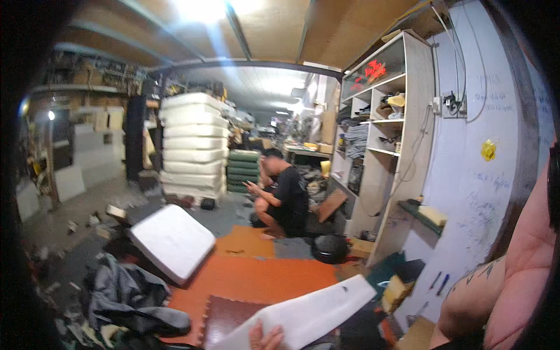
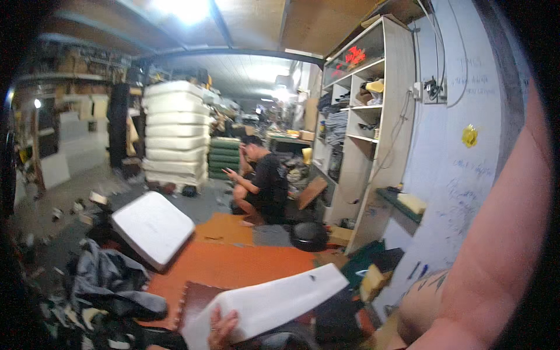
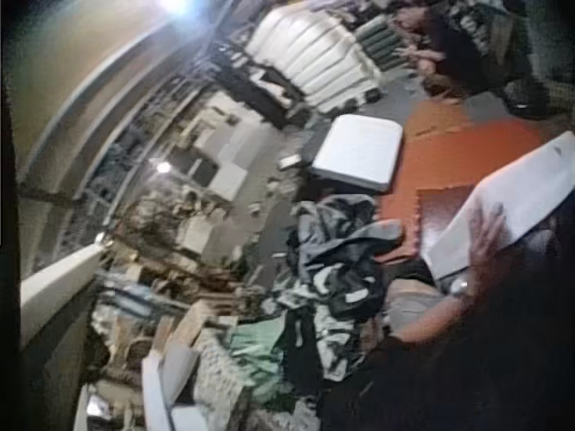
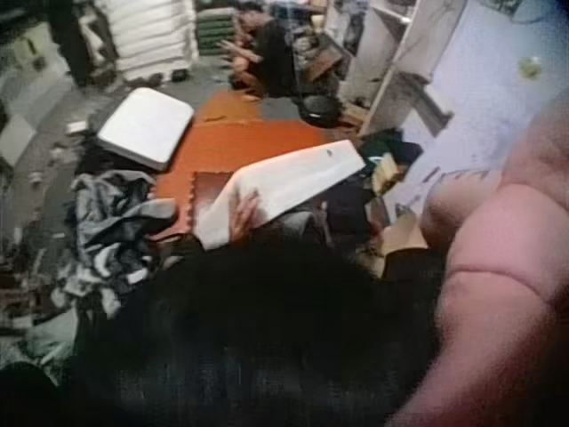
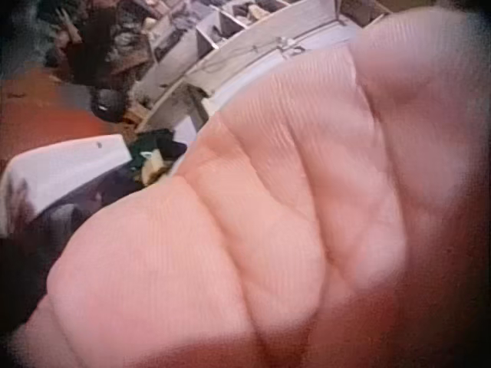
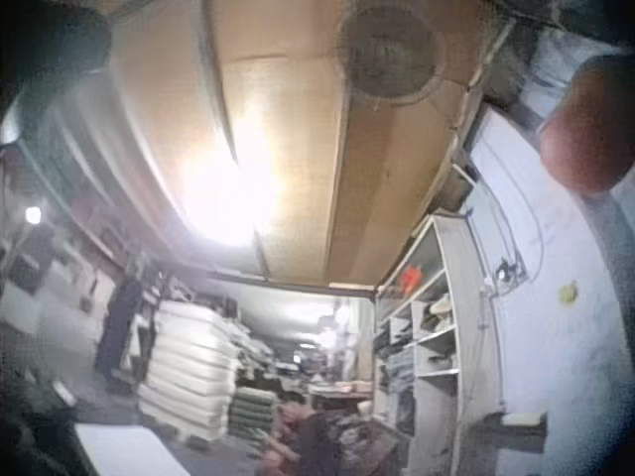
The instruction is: The person fits a black fabric cover over a white foam seat cushion, smoothing the material and tucking the edges. They then use a staple gun to secure the fabric to the underside of the cushion.
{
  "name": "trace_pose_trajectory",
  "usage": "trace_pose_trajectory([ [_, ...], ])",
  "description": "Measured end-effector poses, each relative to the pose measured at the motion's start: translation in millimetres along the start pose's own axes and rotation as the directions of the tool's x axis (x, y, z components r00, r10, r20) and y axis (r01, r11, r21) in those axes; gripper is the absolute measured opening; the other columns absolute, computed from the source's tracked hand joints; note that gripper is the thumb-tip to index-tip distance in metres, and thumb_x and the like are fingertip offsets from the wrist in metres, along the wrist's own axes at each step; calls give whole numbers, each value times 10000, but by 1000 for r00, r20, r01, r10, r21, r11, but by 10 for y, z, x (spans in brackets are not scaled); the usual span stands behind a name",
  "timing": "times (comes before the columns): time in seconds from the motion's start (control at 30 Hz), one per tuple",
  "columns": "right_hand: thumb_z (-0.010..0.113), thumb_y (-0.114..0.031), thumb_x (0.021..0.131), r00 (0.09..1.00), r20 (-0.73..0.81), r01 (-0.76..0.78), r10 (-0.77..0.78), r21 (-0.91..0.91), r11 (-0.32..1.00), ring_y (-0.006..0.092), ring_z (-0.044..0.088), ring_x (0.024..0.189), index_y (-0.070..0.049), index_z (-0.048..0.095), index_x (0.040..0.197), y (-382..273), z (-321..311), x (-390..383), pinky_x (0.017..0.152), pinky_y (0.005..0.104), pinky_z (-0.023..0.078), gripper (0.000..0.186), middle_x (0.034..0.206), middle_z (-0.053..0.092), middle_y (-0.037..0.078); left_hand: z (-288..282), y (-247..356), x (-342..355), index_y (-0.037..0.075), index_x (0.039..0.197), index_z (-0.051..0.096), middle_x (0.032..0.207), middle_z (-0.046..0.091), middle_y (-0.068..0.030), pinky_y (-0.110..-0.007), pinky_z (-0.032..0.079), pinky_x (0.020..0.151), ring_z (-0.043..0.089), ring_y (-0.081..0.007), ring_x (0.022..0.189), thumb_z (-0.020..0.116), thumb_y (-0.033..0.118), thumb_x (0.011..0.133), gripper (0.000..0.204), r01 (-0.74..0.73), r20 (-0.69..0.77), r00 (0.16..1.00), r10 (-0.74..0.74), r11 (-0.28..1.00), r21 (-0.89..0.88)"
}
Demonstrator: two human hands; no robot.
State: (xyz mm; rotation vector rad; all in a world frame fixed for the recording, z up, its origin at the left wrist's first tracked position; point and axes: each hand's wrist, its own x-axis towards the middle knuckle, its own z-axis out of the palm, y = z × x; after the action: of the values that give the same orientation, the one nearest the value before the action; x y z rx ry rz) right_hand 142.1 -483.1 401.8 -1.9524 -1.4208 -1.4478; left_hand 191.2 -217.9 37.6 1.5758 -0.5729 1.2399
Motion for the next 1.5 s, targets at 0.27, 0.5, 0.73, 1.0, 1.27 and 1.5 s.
trace_pose_trajectory([
  [0.27, 774, -219, 948, 995, -73, 71, -65, 77, 995, 365, 575, 1379, 7, 558, 1428, 138, 54, -69, 1136, 456, 464, 573, 1494, 583, 230, -109, 303, 215, 159, 1368, 590, 1466, 598, -166, -740, 345, 1176, 450, -547, 1442, 959, 254, 737, 737, -21, 325, 946, -5, 997, 78],
  [0.5, 701, -164, 996, 828, 310, -530, 466, 165, 832, 348, 566, 1396, 19, 652, 1367, -25, 1451, -790, 1206, 459, 389, 417, 1438, 630, 223, -53, 382, 255, 176, 1410, 625, 1575, 553, -88, -692, 338, 1164, 434, -508, 1481, 961, 250, 706, 784, -18, 363, 932, -20, 995, 101],
  [0.73, 691, -219, 970, 625, 491, -747, 606, 151, 648, 301, 624, 1004, -55, 810, 1100, -342, 1879, -1405, 962, 436, 406, 241, 1043, 695, 143, -94, 461, 363, 39, 1614, 337, 1655, 366, -287, -674, 254, 1200, 419, -481, 1490, 936, 507, 688, 1199, 163, 333, 924, -186, 982, 97],
  [1.0, 826, -44, 845, 652, 416, -757, 633, 308, 577, 248, 603, 1017, -99, 835, 1102, -404, 1687, -1536, 937, 399, 458, 263, 1000, 687, 59, -4, 467, 213, 88, 1501, 521, 1547, 510, -262, -737, 186, 1191, 461, -501, 1448, 774, 724, 790, 987, 182, 475, 866, -156, 983, -8],
  [1.27, 866, -42, 716, 673, 390, -739, 628, 335, 584, 252, 608, 951, -126, 829, 984, -415, 1646, -1654, 895, 398, 476, 284, 976, 671, 27, 8, 544, 72, 188, 1241, 747, 1365, 700, -11, -732, 234, 1153, 530, -471, 1379, 860, 560, 761, 618, 143, 418, 904, -94, 986, -86],
  [1.5, 875, -61, 670, 710, 395, -704, 583, 364, 610, 267, 591, 931, -116, 830, 940, -408, 1671, -1621, 862, 407, 480, 279, 909, 659, 17, -11, 650, 161, 307, 1246, 749, 1434, 614, -122, -677, 295, 1133, 564, -397, 1325, 814, 550, 816, 498, 253, 406, 890, -208, 965, -60],
])
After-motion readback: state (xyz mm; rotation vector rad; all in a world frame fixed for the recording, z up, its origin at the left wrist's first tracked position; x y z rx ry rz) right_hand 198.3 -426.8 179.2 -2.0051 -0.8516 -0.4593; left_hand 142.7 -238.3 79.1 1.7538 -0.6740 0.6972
